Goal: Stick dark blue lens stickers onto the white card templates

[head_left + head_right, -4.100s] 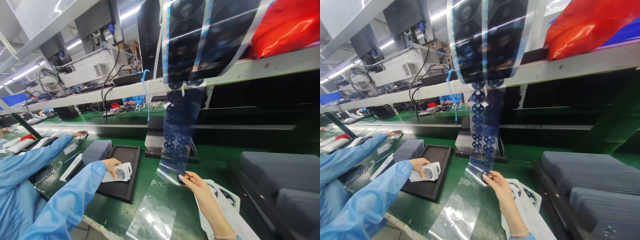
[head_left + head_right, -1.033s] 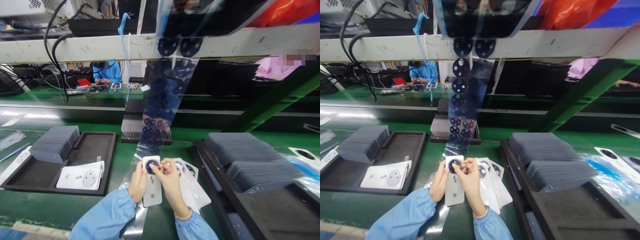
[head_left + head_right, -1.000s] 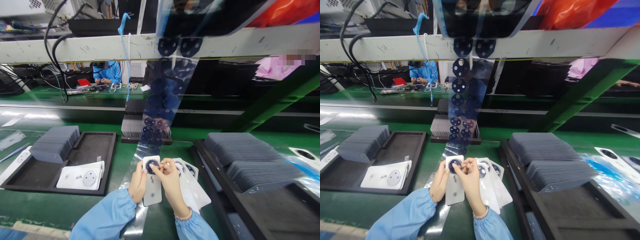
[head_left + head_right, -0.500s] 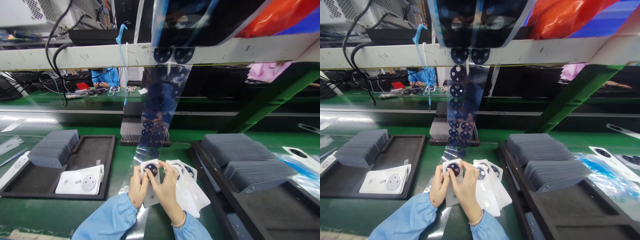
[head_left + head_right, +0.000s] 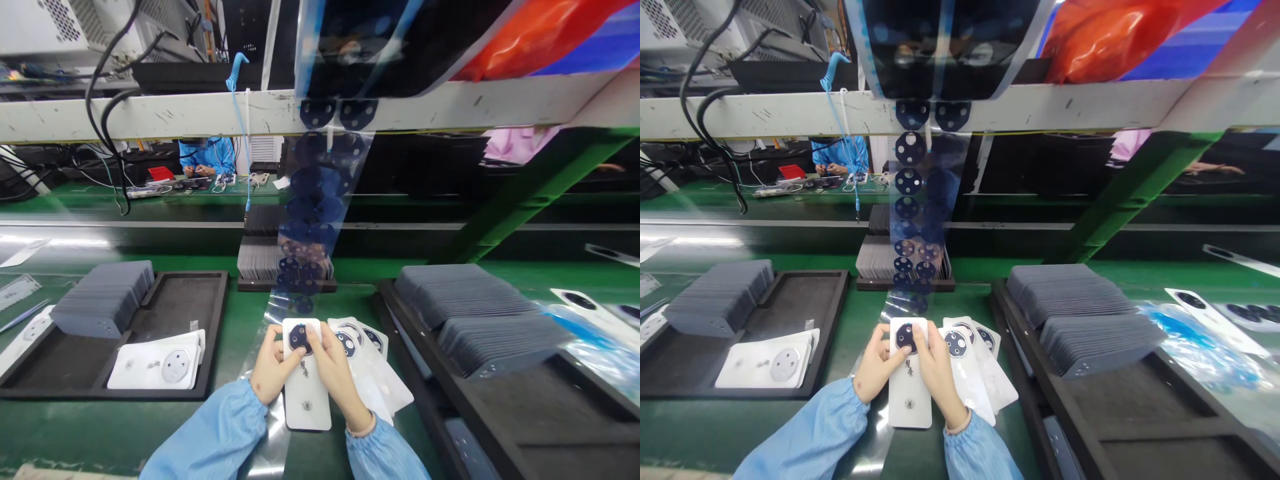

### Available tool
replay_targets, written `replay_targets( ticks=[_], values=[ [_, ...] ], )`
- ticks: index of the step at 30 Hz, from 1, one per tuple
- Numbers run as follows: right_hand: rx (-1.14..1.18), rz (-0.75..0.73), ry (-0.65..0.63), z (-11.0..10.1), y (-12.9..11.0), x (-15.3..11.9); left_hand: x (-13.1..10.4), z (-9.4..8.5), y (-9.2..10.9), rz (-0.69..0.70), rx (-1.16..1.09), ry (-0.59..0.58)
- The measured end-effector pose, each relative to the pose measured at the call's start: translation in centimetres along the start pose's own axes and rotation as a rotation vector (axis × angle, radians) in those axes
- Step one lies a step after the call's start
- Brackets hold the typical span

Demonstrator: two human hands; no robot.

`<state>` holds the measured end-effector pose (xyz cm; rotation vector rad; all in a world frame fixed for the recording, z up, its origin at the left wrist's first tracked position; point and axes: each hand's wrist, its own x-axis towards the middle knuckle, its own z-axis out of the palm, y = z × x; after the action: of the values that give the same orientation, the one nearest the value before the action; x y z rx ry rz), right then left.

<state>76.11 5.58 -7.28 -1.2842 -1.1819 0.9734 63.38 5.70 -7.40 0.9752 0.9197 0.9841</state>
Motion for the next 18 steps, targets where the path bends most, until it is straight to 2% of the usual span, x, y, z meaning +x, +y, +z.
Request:
replay_targets(
  ticks=[5, 8, 13, 16, 18],
  values=[
    [0.113, 0.052, -0.030, -0.4, 0.3, 0.4, 0.5, -0.4, 0.3, -0.025, 0.005, 0.015],
    [0.173, 0.088, -0.052, -0.1, 0.4, 0.4, 0.4, -0.5, -0.1, 0.002, 0.035, -0.016],
    [0.303, 0.133, -0.008, 0.3, 0.5, 0.6, 0.5, -0.3, -0.9, 0.012, 0.113, -0.082],
    [0.304, 0.136, -0.005, -1.3, 0.5, 1.3, 0.5, -1.0, 0.9, 0.062, 0.312, -0.124],
    [0.175, 0.102, 0.018, -3.6, 0.8, 2.2, 0.1, -2.7, 3.5, 0.164, 0.577, -0.071]
  ],
)
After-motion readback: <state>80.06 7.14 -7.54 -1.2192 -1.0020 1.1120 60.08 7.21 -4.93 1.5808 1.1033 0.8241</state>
